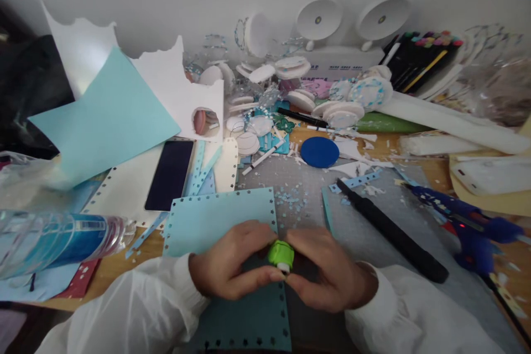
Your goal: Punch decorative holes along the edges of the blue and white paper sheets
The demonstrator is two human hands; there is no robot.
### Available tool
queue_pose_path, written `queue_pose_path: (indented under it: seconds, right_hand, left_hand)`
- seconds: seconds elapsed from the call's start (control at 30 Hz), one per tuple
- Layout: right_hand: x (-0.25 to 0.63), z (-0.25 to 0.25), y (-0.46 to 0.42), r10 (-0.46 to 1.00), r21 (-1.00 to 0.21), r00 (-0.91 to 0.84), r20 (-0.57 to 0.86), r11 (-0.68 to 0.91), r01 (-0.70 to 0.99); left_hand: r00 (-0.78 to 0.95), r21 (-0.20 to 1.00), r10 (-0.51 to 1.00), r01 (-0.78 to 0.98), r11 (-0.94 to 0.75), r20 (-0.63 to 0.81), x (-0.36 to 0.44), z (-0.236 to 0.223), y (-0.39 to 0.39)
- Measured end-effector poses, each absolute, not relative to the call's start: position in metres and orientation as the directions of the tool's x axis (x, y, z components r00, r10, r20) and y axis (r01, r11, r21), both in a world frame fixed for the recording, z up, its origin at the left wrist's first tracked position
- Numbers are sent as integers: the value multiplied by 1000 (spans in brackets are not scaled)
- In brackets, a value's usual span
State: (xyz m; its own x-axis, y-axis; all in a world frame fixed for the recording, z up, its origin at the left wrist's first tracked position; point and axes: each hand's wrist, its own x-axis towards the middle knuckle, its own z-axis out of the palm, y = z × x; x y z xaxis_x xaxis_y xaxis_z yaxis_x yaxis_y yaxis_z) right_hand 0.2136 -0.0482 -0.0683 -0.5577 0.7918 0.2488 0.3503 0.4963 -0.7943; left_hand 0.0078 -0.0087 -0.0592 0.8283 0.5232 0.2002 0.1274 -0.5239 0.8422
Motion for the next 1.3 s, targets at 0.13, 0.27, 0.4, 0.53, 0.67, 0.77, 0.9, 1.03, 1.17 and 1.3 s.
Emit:
queue_pose_path:
  seconds: [0.13,0.27,0.4,0.53,0.67,0.77,0.9,1.03,1.17,1.3]
  right_hand:
    - [214,-68,-48,782,-854,-596,183,427,298]
    - [208,-69,-54,805,-831,-533,261,468,300]
    - [198,-73,-63,823,-795,-426,376,522,308]
    - [194,-75,-69,823,-763,-370,432,552,337]
    - [194,-75,-67,811,-762,-377,448,567,313]
    - [198,-77,-63,790,-766,-420,446,580,278]
    - [204,-78,-59,775,-743,-418,475,607,282]
    - [207,-74,-56,764,-745,-447,465,610,268]
    - [206,-71,-55,775,-801,-519,362,543,253]
    - [203,-74,-57,811,-790,-477,339,520,324]
  left_hand:
    - [791,823,521,42,-567,319,8,-61,-10]
    - [768,769,472,-43,-638,433,12,-65,-12]
    - [711,747,469,-118,-654,523,16,-66,-17]
    - [707,771,489,-126,-624,511,18,-64,-20]
    - [708,796,507,-130,-591,492,18,-64,-20]
    - [736,831,513,-120,-544,442,17,-64,-18]
    - [791,850,489,-72,-521,367,15,-62,-15]
    - [784,821,481,-63,-567,392,13,-60,-13]
    - [790,755,441,-41,-654,425,13,-61,-10]
    - [774,685,419,-25,-728,475,16,-62,-8]
